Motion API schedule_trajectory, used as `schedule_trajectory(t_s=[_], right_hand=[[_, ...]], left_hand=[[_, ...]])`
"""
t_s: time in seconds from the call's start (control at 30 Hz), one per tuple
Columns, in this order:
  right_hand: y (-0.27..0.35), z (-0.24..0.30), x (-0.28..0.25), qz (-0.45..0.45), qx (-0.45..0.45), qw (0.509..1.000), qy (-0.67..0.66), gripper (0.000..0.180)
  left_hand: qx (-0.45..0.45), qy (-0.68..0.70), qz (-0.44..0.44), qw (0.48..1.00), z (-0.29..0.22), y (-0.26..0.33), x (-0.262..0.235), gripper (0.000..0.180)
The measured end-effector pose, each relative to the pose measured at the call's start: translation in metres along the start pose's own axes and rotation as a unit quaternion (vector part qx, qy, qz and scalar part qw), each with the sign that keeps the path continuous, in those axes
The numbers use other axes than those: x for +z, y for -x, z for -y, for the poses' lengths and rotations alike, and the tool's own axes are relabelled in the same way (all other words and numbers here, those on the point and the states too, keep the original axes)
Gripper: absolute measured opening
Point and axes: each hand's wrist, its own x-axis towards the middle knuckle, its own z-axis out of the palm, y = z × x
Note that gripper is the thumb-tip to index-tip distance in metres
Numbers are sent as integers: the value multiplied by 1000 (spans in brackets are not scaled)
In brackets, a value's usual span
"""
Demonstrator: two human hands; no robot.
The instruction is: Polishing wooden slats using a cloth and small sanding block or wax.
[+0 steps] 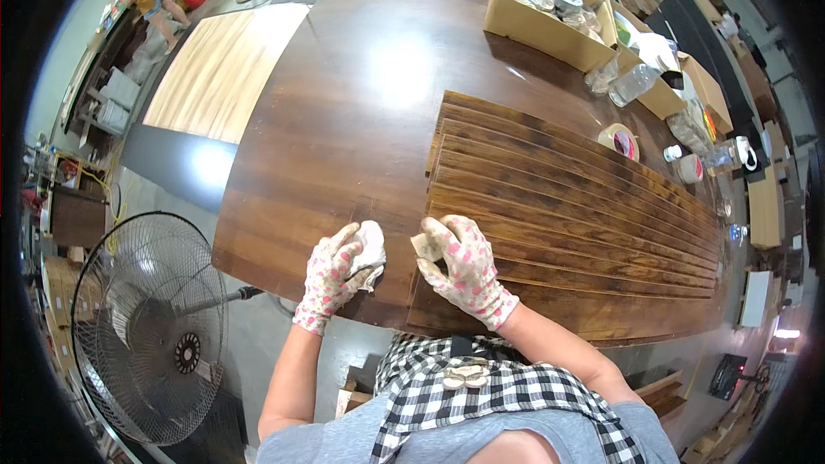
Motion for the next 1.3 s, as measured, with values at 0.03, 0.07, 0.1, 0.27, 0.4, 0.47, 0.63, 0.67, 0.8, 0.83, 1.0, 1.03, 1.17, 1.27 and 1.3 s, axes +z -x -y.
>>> schedule_trajectory(t_s=[0.03, 0.07, 0.1, 0.27, 0.4, 0.47, 0.63, 0.67, 0.8, 0.83, 1.0, 1.03, 1.17, 1.27, 1.3], right_hand=[[5, -3, -4, -4, 10, 1000, 20, 49], [14, -8, -11, -7, 20, 999, 40, 50], [29, -17, -21, -12, 44, 997, 69, 52], [60, -35, -59, -54, 121, 986, 103, 54], [30, -14, -26, -28, 61, 997, 28, 45], [31, -15, -24, -22, 60, 998, -25, 44], [84, -48, -85, -59, 152, 976, 142, 42], [99, -57, -99, -70, 188, 962, 184, 43], [99, -50, -106, -112, 235, 956, 136, 38], [89, -43, -92, -112, 198, 966, 125, 38], [97, -47, -76, -104, 186, 969, 121, 39], [104, -53, -91, -112, 232, 957, 130, 39], [159, -94, -158, -189, 293, 892, 289, 34], [141, -79, -154, -165, 269, 916, 249, 37], [129, -68, -144, -156, 224, 936, 221, 35]], left_hand=[[9, 2, -51, 999, -8, -1, -2, 45], [15, 5, -48, 999, -8, 1, -1, 45], [-10, 80, -79, 994, -11, 6, 1, 40], [67, 147, -81, 984, -73, -6, -1, 23], [218, 49, 82, 971, -120, -24, 22, 35], [228, 68, 80, 968, -125, -27, 37, 32], [152, 26, 138, 978, -131, -24, 43, 22], [143, 22, 144, 979, -132, -24, 42, 21], [194, 53, 129, 971, -153, -33, 48, 23], [219, 55, 133, 965, -155, -36, 51, 26], [219, 18, 186, 958, -158, -37, 60, 27], [214, 16, 183, 959, -157, -36, 59, 27], [231, 52, 168, 957, -169, -38, 73, 28], [259, 63, 164, 950, -184, -43, 88, 32], [265, 64, 165, 948, -189, -46, 90, 32]])
